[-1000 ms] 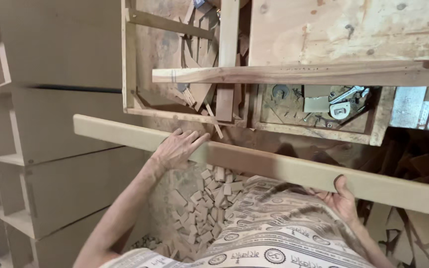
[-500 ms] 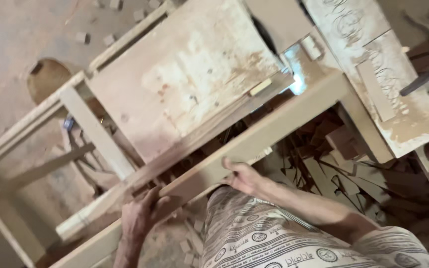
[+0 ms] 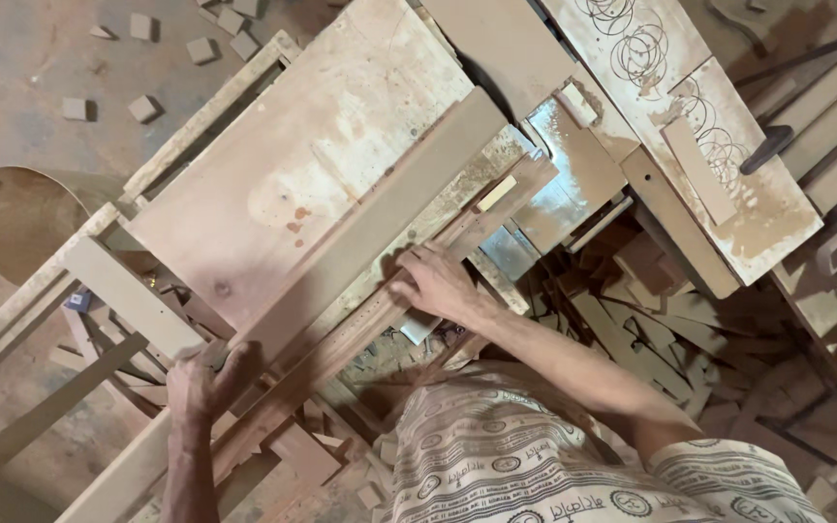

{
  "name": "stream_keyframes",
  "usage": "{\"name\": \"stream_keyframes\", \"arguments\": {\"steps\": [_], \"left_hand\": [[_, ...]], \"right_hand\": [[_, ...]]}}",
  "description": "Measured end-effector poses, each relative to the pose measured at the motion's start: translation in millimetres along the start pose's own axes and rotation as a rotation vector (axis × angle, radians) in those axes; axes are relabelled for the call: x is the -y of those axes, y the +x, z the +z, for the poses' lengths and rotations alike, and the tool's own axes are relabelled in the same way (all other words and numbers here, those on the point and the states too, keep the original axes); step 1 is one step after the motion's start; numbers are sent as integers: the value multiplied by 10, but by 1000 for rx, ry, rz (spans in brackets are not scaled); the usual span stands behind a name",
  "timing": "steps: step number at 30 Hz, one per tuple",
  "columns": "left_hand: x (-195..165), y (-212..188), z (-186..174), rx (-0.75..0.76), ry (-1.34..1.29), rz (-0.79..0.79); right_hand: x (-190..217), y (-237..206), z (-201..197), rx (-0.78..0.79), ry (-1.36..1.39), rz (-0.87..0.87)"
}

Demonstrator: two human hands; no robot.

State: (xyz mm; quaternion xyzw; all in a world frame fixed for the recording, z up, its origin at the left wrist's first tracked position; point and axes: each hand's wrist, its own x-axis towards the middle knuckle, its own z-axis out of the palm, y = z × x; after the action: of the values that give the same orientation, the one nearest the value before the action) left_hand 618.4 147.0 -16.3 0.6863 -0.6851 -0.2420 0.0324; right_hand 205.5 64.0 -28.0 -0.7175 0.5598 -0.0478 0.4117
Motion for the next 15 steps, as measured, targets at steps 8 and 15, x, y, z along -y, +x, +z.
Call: {"name": "stream_keyframes", "arguments": {"steps": [8, 15], "left_hand": [[172, 30, 388, -32, -104, 64], [115, -13, 605, 62, -32, -72]], "right_hand": [[-373, -180, 233, -196, -314, -357], [-561, -328, 426, -81, -404, -381]]}}
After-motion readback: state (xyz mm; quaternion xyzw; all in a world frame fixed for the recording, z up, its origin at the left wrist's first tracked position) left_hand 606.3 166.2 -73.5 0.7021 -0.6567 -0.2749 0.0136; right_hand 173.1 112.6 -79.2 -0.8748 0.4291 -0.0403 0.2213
